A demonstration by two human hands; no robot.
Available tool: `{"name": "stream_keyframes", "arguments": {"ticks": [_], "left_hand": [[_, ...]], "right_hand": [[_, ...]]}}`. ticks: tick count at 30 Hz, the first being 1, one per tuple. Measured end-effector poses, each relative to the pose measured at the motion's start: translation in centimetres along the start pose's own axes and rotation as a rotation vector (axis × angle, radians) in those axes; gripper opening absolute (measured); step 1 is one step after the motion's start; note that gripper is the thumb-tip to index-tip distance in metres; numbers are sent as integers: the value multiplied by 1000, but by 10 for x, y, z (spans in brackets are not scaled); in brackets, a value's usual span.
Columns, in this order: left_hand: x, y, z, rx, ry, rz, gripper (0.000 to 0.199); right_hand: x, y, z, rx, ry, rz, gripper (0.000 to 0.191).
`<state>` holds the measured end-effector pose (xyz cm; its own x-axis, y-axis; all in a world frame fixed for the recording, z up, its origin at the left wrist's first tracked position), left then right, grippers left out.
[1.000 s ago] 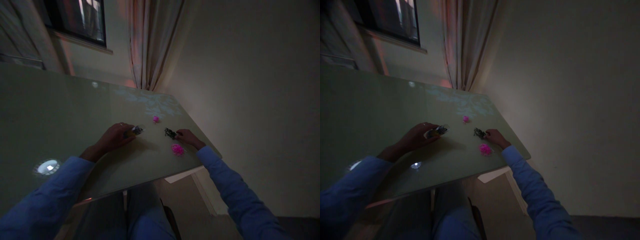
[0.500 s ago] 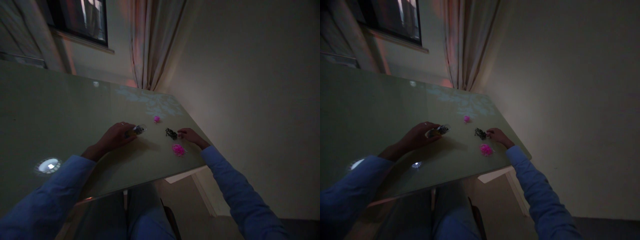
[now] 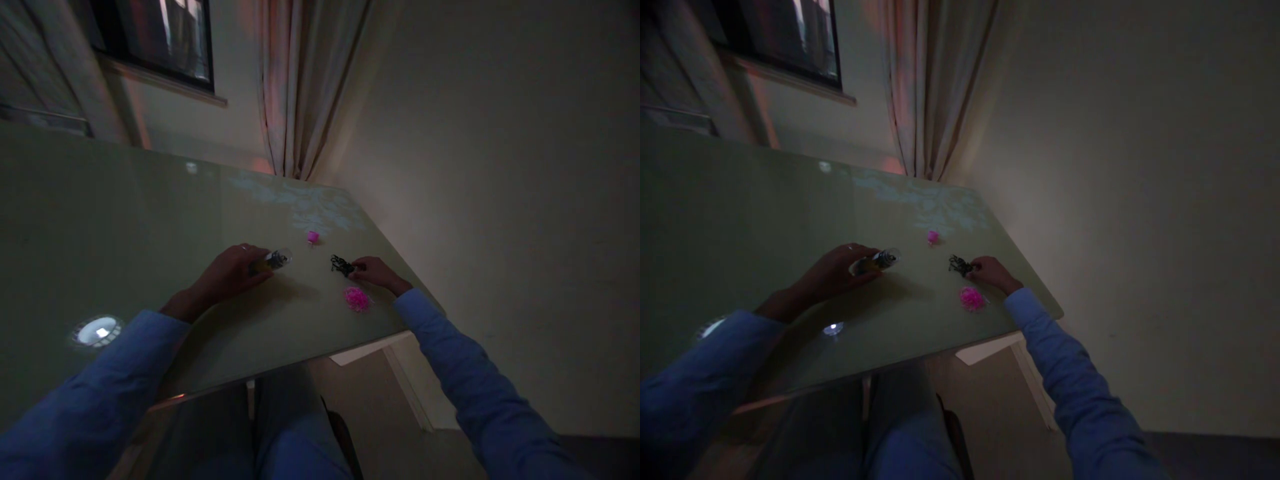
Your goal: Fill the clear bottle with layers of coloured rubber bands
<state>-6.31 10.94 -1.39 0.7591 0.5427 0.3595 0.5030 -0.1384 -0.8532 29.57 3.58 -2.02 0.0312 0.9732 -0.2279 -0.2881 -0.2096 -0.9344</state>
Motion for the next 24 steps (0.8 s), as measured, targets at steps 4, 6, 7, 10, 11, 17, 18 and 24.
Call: {"name": "stream_keyframes", "arguments": {"ticks": [4, 6, 7, 10, 11, 17, 18, 24], "left_hand": [[0, 1, 1, 1, 0, -3, 38], [-1, 2, 2, 4, 8, -1, 37], [-1, 1, 2, 6, 13, 2, 37], [0, 1, 1, 9, 20, 2, 37], [0, 0, 0, 9, 18, -1, 37], [0, -1, -1, 13, -7, 2, 38], [0, -1, 0, 10, -6, 2, 39], [0, 0, 0, -2, -2, 4, 39]], "right_hand": [[0, -2, 2, -19, -10, -6, 23], [1, -2, 3, -32, -13, -9, 22], [2, -2, 4, -40, -13, -13, 22], [4, -2, 5, -63, -12, -27, 21], [5, -2, 5, -70, -14, -31, 21], [7, -2, 3, -78, -34, -43, 20], [8, -2, 2, -76, -36, -48, 20], [10, -7, -2, -53, -51, -93, 20]]}}
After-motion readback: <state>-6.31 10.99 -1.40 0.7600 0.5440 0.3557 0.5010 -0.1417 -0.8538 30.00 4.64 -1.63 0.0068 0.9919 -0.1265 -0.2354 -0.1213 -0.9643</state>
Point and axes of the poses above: each hand's wrist, its own x-axis towards the middle knuckle, its own y-axis out of the palm, z = x × y, the point moved 6 cm from there along x, towards the middle knuckle, and after that the axes turned 8 degrees about z, right-handed, at the moved point
